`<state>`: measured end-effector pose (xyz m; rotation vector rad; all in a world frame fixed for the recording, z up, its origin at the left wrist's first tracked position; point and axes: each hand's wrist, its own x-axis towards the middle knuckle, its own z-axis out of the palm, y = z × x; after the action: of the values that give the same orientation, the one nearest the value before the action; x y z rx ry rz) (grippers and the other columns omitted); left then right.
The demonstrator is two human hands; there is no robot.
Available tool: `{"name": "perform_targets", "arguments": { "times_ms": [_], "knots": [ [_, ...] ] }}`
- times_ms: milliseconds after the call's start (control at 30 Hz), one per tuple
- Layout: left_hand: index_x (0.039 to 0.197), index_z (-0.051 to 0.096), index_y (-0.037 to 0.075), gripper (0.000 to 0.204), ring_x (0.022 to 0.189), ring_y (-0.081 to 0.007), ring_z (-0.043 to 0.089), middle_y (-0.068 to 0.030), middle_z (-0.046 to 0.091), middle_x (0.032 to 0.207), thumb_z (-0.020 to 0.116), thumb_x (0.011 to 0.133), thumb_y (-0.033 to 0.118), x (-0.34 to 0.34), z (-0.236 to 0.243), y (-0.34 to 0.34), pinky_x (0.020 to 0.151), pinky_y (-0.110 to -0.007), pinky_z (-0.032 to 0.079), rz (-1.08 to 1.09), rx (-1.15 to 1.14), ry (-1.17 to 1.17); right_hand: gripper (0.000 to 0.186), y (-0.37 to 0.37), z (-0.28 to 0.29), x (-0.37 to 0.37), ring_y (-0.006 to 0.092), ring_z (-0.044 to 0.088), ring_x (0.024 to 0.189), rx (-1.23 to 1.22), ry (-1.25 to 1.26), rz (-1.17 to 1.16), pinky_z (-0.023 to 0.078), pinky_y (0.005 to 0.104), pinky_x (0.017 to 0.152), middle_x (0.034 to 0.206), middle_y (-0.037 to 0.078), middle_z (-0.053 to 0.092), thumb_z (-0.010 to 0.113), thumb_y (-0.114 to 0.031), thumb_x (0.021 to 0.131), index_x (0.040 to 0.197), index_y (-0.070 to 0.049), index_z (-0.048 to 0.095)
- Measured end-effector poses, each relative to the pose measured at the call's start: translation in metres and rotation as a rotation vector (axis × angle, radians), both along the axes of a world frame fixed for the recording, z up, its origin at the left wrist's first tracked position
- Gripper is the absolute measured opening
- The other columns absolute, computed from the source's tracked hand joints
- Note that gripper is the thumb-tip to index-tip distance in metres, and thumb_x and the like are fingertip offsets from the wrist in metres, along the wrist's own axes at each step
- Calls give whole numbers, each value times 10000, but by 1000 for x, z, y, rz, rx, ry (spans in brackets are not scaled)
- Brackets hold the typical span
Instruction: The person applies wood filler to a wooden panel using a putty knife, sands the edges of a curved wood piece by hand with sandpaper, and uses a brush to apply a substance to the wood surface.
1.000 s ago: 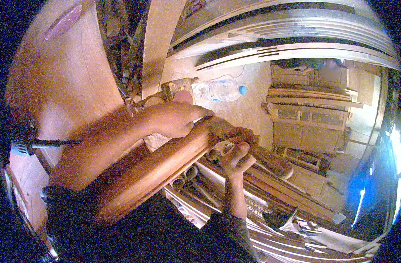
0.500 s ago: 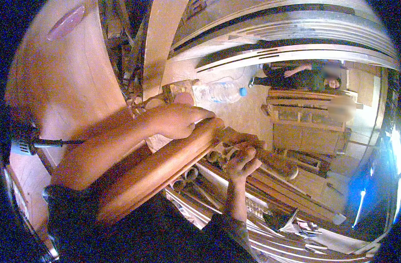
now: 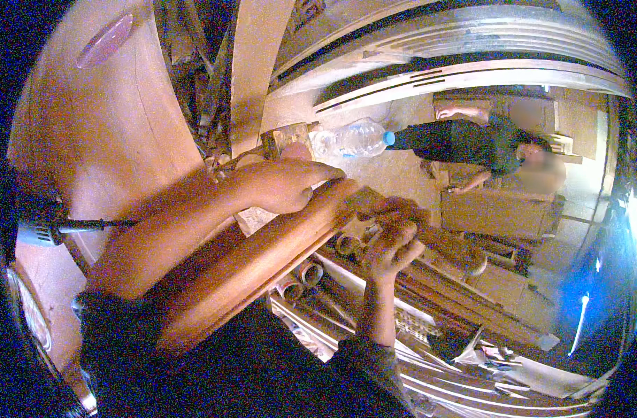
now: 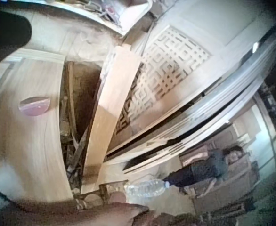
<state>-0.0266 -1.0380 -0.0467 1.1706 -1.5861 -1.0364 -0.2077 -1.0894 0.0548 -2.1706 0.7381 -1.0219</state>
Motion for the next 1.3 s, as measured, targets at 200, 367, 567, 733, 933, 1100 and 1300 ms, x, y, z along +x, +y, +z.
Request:
{"name": "perform_targets", "arguments": {
  "times_ms": [200, 367, 567, 733, 933, 1100, 1300],
  "knots": [
    [1385, 482, 50, 580, 1102, -392, 621, -254, 618, 1228, 497, 807, 2, 9, 16, 5, 950, -443, 487, -47, 76, -17, 570, 5, 3, -11, 197, 584, 616, 23, 179, -93, 449, 311, 565, 714, 104, 616, 382, -560, 1008, 932, -16, 535],
    [1312, 544, 48, 520, 1131, -373, 605, -226, 624, 1221, 510, 794, 28, 7, 16, 6, 965, -455, 473, -35, 72, 4, 373, 4, 7, -2, 233, 595, 718, -8, 34, 31, 526, 343, 604, 801, 129, 567, 410, -390, 1046, 917, -42, 441],
    [1320, 539, 40, 526, 1172, -367, 582, -219, 603, 1265, 492, 796, 19, 11, 19, 9, 994, -434, 460, -44, 43, 23, 364, -3, -16, -11, 245, 588, 790, -62, 118, -49, 505, 355, 692, 841, 139, 568, 411, -364, 1048, 897, -35, 444],
    [1329, 533, 33, 539, 1187, -366, 574, -220, 588, 1295, 487, 792, 5, 5, 8, 9, 1011, -425, 448, 15, 4, 26, 369, 14, 2, -2, 223, 585, 731, -150, 142, -97, 489, 324, 631, 796, 143, 574, 439, -344, 1042, 855, -28, 464],
    [1345, 524, 32, 551, 1159, -367, 593, -231, 608, 1257, 494, 795, 17, 10, 20, 8, 980, -435, 453, -14, 37, -77, 382, 21, -4, -19, 213, 595, 671, -216, 6, -199, 505, 314, 557, 740, 147, 582, 453, -370, 1031, 853, -32, 468],
    [1363, 497, 39, 540, 1133, -410, 577, -253, 606, 1225, 486, 824, 26, 7, 7, 3, 992, -455, 444, 23, -9, -137, 417, 31, -8, -22, 206, 577, 656, -164, -23, -86, 516, 312, 529, 809, 147, 582, 435, -432, 1025, 879, -41, 445],
    [1422, 437, 40, 588, 1269, -407, 477, -245, 537, 1347, 487, 836, 41, 10, 19, 6, 1086, -456, 374, -57, 44, -133, 388, 39, -9, -25, 222, 574, 648, -143, 12, -97, 535, 342, 515, 806, 148, 573, 418, -392, 1037, 898, -30, 442]
  ]
}}
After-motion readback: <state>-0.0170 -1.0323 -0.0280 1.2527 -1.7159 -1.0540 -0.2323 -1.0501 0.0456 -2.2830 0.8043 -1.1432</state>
